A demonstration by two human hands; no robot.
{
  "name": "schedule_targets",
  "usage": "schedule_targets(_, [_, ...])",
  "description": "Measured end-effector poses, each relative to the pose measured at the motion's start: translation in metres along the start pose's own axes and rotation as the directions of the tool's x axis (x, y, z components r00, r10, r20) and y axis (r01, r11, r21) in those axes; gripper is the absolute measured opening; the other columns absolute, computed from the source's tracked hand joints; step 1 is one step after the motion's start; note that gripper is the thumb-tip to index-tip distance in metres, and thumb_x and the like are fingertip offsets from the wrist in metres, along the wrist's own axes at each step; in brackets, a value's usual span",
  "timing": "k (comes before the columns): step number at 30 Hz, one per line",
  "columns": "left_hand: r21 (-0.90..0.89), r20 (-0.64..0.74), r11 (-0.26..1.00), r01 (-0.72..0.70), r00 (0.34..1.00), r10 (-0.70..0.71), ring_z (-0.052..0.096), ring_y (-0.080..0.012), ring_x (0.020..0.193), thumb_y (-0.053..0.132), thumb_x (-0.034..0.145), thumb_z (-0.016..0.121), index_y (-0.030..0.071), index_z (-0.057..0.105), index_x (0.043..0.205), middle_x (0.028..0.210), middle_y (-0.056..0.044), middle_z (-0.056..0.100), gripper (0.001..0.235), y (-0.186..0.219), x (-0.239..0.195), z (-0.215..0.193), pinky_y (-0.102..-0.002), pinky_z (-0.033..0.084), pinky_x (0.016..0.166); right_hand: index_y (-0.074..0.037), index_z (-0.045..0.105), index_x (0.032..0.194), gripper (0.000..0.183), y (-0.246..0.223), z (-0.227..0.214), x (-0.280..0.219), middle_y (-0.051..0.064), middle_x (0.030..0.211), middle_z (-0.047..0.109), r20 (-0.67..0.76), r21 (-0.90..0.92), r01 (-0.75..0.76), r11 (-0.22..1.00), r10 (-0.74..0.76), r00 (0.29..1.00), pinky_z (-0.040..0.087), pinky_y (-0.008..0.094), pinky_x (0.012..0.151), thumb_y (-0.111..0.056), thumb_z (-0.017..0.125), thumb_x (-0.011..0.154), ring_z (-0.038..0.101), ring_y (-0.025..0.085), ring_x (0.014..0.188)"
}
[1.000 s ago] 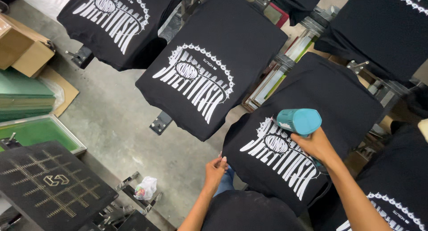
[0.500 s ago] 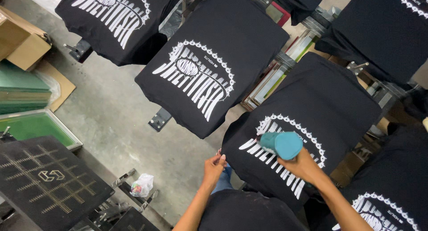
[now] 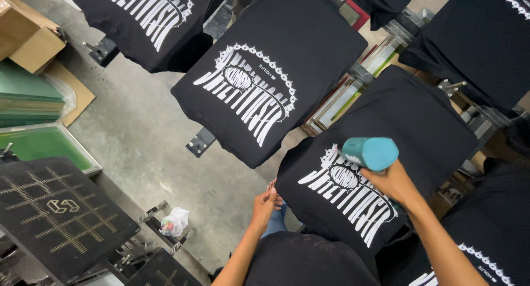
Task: The person uses a handheld heat gun to apply heat to the white graphic print on several black t-shirts laid out on a heat press machine. The person moves the heat gun over the design on each shirt sequentially.
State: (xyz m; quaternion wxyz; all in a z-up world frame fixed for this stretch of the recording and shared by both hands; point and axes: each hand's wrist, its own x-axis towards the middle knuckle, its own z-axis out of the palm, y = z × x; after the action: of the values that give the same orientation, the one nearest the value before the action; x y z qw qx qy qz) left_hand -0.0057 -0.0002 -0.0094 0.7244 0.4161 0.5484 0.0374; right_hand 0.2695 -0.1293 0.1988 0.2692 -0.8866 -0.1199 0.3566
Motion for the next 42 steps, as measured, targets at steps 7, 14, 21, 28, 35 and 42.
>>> schedule_targets(7, [-0.005, 0.0, 0.998, 0.062, 0.998, -0.062, 0.067, -0.0173, 0.063, 0.033, 0.098, 0.049, 0.0, 0.069, 0.089, 0.076, -0.015, 0.069, 0.04, 0.0, 0.005, -0.001, -0.024, 0.056, 0.054, 0.013, 0.044, 0.134, 0.075, -0.001, 0.005, 0.002, 0.039, 0.126, 0.051, -0.002, 0.02, 0.02, 1.0, -0.02, 1.0, 0.039, 0.058, 0.097, -0.019, 0.074, 0.073, 0.048, 0.052, 0.118])
schedule_targets(14, [-0.036, -0.007, 0.994, 0.103, 0.995, -0.103, 0.067, -0.0176, 0.062, 0.034, 0.099, 0.047, -0.002, 0.066, 0.091, 0.076, -0.015, 0.068, 0.042, 0.004, 0.005, -0.002, -0.024, 0.055, 0.052, 0.012, 0.051, 0.123, 0.063, -0.024, 0.001, 0.006, 0.037, 0.09, 0.062, 0.053, 0.027, 0.038, 0.999, -0.04, 0.998, 0.045, 0.051, 0.064, -0.017, 0.075, 0.073, 0.062, 0.039, 0.068])
schedule_targets(21, [-0.05, 0.004, 0.992, 0.114, 0.993, -0.114, 0.068, -0.0176, 0.061, 0.035, 0.099, 0.046, 0.002, 0.066, 0.088, 0.074, -0.012, 0.068, 0.04, 0.003, 0.007, -0.002, -0.024, 0.055, 0.051, 0.008, 0.041, 0.133, 0.071, -0.052, 0.01, -0.024, 0.033, 0.115, 0.055, 0.159, -0.043, 0.029, 0.999, -0.022, 0.987, 0.042, 0.054, 0.089, -0.01, 0.073, 0.073, 0.055, 0.042, 0.102])
schedule_targets(28, [-0.026, 0.01, 0.993, 0.114, 0.993, -0.114, 0.066, -0.0172, 0.062, 0.038, 0.098, 0.045, 0.003, 0.067, 0.084, 0.074, -0.012, 0.068, 0.043, 0.002, 0.008, -0.001, -0.025, 0.055, 0.053, 0.005, 0.053, 0.117, 0.054, -0.012, 0.031, -0.025, 0.025, 0.059, 0.066, 0.264, -0.033, 0.014, 0.999, -0.005, 0.965, 0.052, 0.036, 0.044, -0.015, 0.075, 0.072, 0.064, 0.027, 0.042])
schedule_targets(35, [-0.023, 0.005, 0.993, 0.117, 0.993, -0.117, 0.067, -0.0195, 0.063, 0.03, 0.094, 0.054, 0.0, 0.069, 0.09, 0.078, -0.014, 0.07, 0.034, 0.002, 0.01, -0.005, -0.027, 0.055, 0.052, 0.013, 0.047, 0.129, 0.078, 0.017, 0.004, 0.014, 0.041, 0.119, 0.054, -0.051, 0.015, 0.143, 0.99, -0.142, 0.989, 0.04, 0.061, 0.092, -0.025, 0.078, 0.069, 0.051, 0.054, 0.112])
schedule_targets(42, [-0.049, -0.026, 0.987, 0.153, 0.988, -0.155, 0.06, -0.0157, 0.062, 0.036, 0.091, 0.056, 0.001, 0.069, 0.082, 0.071, -0.01, 0.066, 0.038, 0.039, -0.02, 0.008, -0.026, 0.048, 0.056, -0.007, 0.057, 0.086, 0.014, 0.018, -0.005, 0.025, 0.006, 0.07, 0.054, 0.158, 0.101, 0.178, 0.979, -0.192, 0.969, 0.045, 0.031, 0.067, -0.013, 0.066, 0.078, 0.05, 0.015, 0.063])
